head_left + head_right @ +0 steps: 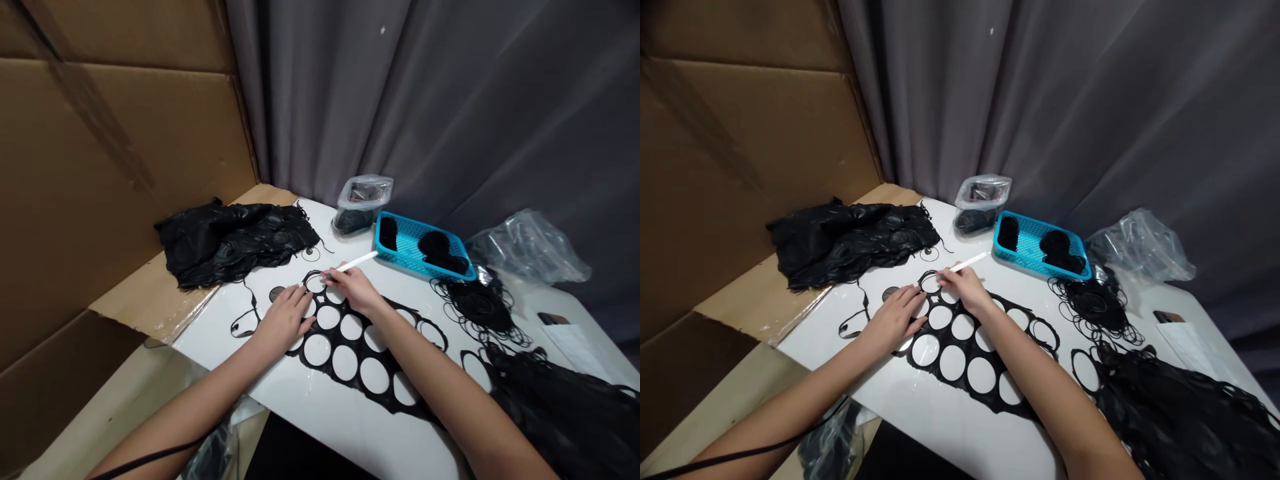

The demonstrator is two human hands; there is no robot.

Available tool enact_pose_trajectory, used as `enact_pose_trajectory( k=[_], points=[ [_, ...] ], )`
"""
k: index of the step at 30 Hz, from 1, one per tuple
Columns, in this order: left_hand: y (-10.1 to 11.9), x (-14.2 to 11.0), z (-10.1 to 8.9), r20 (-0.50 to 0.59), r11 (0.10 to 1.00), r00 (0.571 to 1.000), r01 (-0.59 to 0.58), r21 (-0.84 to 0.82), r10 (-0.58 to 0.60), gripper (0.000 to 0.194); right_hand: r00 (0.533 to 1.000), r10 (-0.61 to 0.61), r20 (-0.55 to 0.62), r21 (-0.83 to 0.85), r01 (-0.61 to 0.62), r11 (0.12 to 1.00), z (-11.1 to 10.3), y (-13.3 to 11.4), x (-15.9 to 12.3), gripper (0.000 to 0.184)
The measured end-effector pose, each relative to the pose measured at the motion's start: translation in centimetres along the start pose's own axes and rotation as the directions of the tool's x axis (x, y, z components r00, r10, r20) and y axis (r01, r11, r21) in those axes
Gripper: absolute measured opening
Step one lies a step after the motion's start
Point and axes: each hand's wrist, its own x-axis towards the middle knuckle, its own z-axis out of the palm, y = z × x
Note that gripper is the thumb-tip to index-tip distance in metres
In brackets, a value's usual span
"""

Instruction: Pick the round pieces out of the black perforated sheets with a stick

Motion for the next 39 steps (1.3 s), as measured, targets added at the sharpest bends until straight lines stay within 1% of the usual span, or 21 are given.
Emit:
enact_pose_trajectory(
  k=[2,4,5,12,16,19,21,23,25,27,28,29,30,31,32,33,34,35,36,37,39],
  points=[
    [0.0,0.0,0.2,0.008,1.0,1.0,0.002,0.025,-0.002,0.037,0.994,-0.071,0.078,-0.19,0.085,0.978,0.8,0.7,-0.6,0.027],
    [0.1,0.0,0.3,0.02,0.999,1.0,0.005,0.037,-0.006,0.038,0.986,-0.131,0.104,-0.377,0.16,0.912,1.1,1.2,-1.1,0.025],
    [0.2,0.1,0.3,0.026,0.999,1.0,0.007,0.035,-0.008,0.037,0.983,-0.148,0.111,-0.431,0.182,0.884,1.2,1.4,-1.3,0.023],
    [0.2,0.3,0.2,0.037,0.999,0.999,0.021,-0.039,-0.019,0.036,0.973,-0.178,0.144,-0.534,0.228,0.814,1.4,1.5,-1.6,0.015],
    [0.2,0.2,0.2,0.036,0.999,0.999,0.019,-0.038,-0.018,0.037,0.951,-0.252,0.18,-0.585,0.309,0.749,1.5,1.8,-1.6,0.014],
    [0.2,0.3,0.2,0.037,0.999,0.999,0.024,-0.037,-0.023,0.038,0.897,-0.352,0.267,-0.637,0.438,0.634,1.5,2.0,-1.8,0.015],
    [0.3,0.4,0.1,0.047,0.999,0.999,0.027,-0.03,-0.025,0.038,0.846,-0.404,0.348,-0.676,0.525,0.516,1.5,2.2,-2.0,0.016],
    [0.3,0.5,0.0,0.06,0.999,0.998,0.027,-0.019,-0.026,0.037,0.798,-0.411,0.442,-0.709,0.591,0.385,1.6,2.4,-2.2,0.019],
    [0.3,0.5,-0.1,0.066,1.0,0.997,0.027,-0.008,-0.026,0.036,0.761,-0.383,0.524,-0.717,0.636,0.283,1.5,2.5,-2.1,0.021],
    [0.4,0.5,-0.1,0.062,1.0,0.998,0.024,0.004,-0.024,0.036,0.757,-0.393,0.522,-0.73,0.635,0.255,1.0,2.2,-1.6,0.022],
    [0.4,0.4,0.0,0.059,1.0,0.998,0.021,0.011,-0.022,0.036,0.777,-0.431,0.459,-0.753,0.598,0.276,0.4,1.8,-1.1,0.021],
    [0.4,0.4,0.0,0.055,1.0,0.998,0.019,0.018,-0.02,0.036,0.804,-0.483,0.346,-0.783,0.531,0.323,-0.2,1.4,-0.5,0.021],
    [0.4,0.3,0.1,0.05,0.999,0.999,0.019,0.025,-0.021,0.035,0.825,-0.533,0.188,-0.808,0.438,0.394,-1.1,0.8,0.2,0.02],
    [0.4,0.2,0.2,0.044,0.999,0.999,0.022,0.032,-0.023,0.035,0.83,-0.558,0.005,-0.805,0.334,0.49,-2.1,0.1,0.9,0.02],
    [0.4,0.2,0.3,0.039,0.999,0.999,0.024,0.037,-0.025,0.035,0.823,-0.544,-0.166,-0.767,0.239,0.596,-3.1,-0.5,1.6,0.019],
    [0.4,0.1,0.3,0.034,0.999,0.999,0.027,0.039,-0.028,0.035,0.816,-0.491,-0.304,-0.685,0.171,0.708,-4.0,-1.2,2.1,0.019],
    [0.4,0.1,0.2,0.028,0.999,0.999,0.027,0.036,-0.028,0.034,0.819,-0.409,-0.402,-0.573,0.123,0.81,-4.9,-1.8,2.4,0.019],
    [0.3,0.1,0.1,0.02,0.999,0.999,0.026,0.028,-0.026,0.034,0.834,-0.31,-0.457,-0.438,0.092,0.894,-5.5,-2.2,2.5,0.018],
    [0.3,0.1,-0.2,0.005,1.0,1.0,0.024,0.019,-0.024,0.035,0.857,-0.198,-0.476,-0.283,0.065,0.957,-5.9,-2.5,2.5,0.016],
    [0.2,0.1,-0.6,-0.021,1.0,0.999,0.025,0.01,-0.025,0.035,0.883,-0.091,-0.46,-0.131,0.034,0.991,-6.1,-2.7,2.3,0.015],
    [0.2,-0.2,-1.6,-0.094,0.999,0.995,0.04,0.002,-0.04,0.034,0.919,0.066,-0.389,0.087,-0.035,0.996,-5.7,-2.7,1.5,0.014]
  ],
)
